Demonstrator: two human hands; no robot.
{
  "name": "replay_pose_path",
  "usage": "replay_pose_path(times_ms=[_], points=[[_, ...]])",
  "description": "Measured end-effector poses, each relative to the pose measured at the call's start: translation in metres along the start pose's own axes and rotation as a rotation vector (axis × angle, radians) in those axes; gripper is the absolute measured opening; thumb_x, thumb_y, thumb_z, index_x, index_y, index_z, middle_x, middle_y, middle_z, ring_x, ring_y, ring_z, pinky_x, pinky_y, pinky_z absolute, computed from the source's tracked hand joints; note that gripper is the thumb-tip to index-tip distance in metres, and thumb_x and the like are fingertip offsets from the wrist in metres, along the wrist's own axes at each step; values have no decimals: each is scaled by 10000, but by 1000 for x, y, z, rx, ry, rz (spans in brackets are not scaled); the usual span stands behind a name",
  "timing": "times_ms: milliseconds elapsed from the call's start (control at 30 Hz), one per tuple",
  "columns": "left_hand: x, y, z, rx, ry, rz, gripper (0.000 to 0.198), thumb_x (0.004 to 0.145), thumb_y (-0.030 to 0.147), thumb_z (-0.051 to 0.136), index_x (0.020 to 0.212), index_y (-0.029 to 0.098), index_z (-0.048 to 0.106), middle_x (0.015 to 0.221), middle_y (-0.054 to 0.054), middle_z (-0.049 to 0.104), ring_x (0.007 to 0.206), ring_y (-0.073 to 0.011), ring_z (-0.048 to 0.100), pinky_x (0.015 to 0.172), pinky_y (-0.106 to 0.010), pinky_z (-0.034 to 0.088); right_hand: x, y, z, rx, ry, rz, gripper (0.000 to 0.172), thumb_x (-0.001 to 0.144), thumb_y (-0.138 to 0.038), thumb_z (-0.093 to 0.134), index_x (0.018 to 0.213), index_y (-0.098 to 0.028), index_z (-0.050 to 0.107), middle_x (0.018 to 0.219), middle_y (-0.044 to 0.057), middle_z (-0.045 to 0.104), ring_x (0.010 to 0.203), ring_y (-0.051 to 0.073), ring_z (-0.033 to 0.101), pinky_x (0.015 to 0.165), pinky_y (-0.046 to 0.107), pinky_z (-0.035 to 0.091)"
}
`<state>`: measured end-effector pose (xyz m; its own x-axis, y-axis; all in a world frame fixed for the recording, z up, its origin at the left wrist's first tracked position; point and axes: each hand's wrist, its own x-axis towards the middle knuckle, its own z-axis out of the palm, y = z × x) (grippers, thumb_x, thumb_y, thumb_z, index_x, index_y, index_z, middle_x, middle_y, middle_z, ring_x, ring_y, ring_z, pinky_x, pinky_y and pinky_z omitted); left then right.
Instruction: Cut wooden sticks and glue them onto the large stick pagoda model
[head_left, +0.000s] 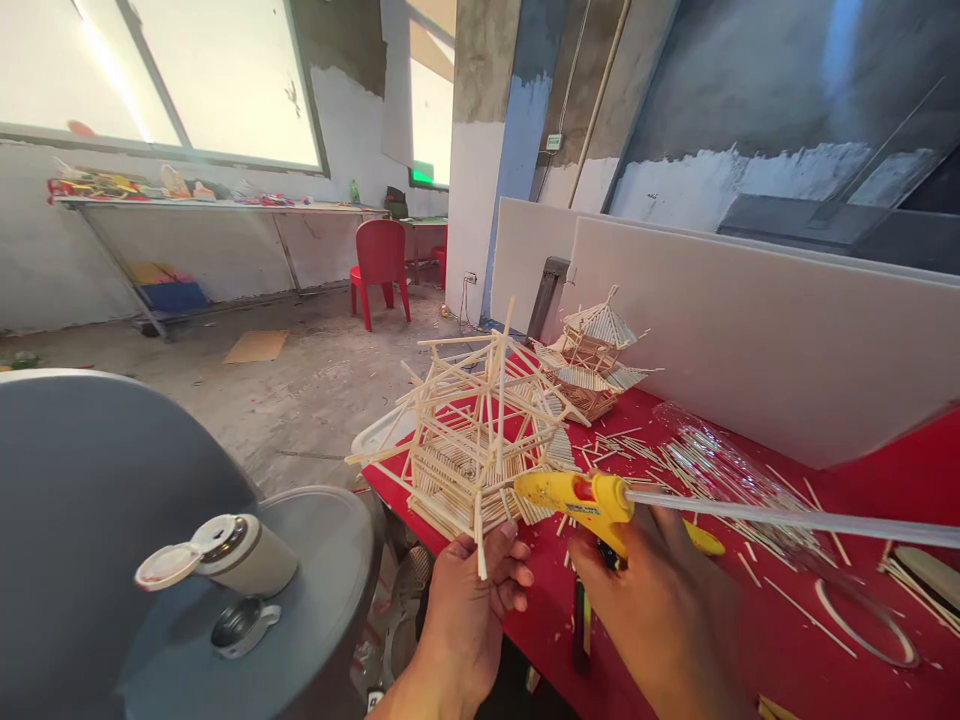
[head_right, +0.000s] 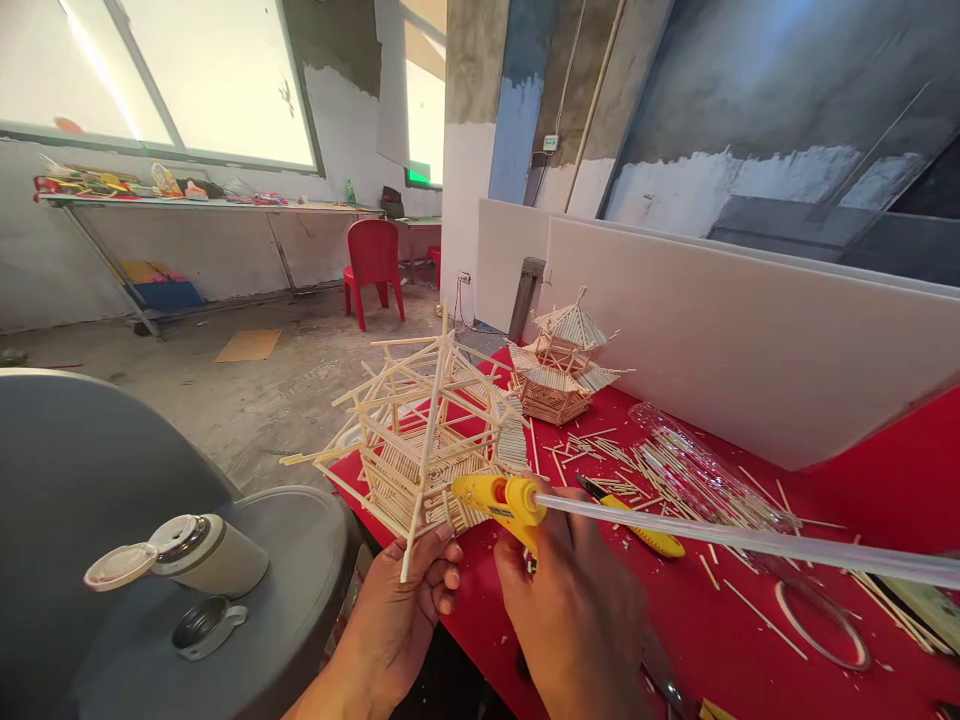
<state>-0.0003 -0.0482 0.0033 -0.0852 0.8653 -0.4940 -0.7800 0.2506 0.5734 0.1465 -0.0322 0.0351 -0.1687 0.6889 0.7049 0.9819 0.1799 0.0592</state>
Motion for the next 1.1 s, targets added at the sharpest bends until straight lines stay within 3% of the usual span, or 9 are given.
replay_pose_path(times_ms=[400, 867, 1100], points=[[0, 0, 1, 30, 3, 17, 285, 598, 249, 865, 690, 129, 623, 566, -11, 656, 410, -79, 541, 352, -162, 386, -18, 13, -12, -1, 20, -51, 254, 894, -357, 461, 900, -183, 645, 967, 106, 696, 559, 172, 625, 438, 285, 407], [3, -1, 2, 20, 9, 19, 360, 524, 284, 905, 687, 129, 624, 549, -6, 654, 398, -77, 529, 340, -160, 380, -22, 17, -7, 21, 41, -138, 334, 905, -324, 484, 1184, -178, 594, 981, 79, 701, 594, 155, 638, 443, 257, 405], [1, -2, 4, 16, 10, 21, 372, 506, 286, 911, 684, 131, 624, 548, -3, 654, 400, -79, 528, 339, -163, 381, -28, 20, -5, -5, 59, -128, 250, 893, -339, 493, 1047, -175, 601, 1004, 93, 694, 566, 144, 636, 410, 250, 399]])
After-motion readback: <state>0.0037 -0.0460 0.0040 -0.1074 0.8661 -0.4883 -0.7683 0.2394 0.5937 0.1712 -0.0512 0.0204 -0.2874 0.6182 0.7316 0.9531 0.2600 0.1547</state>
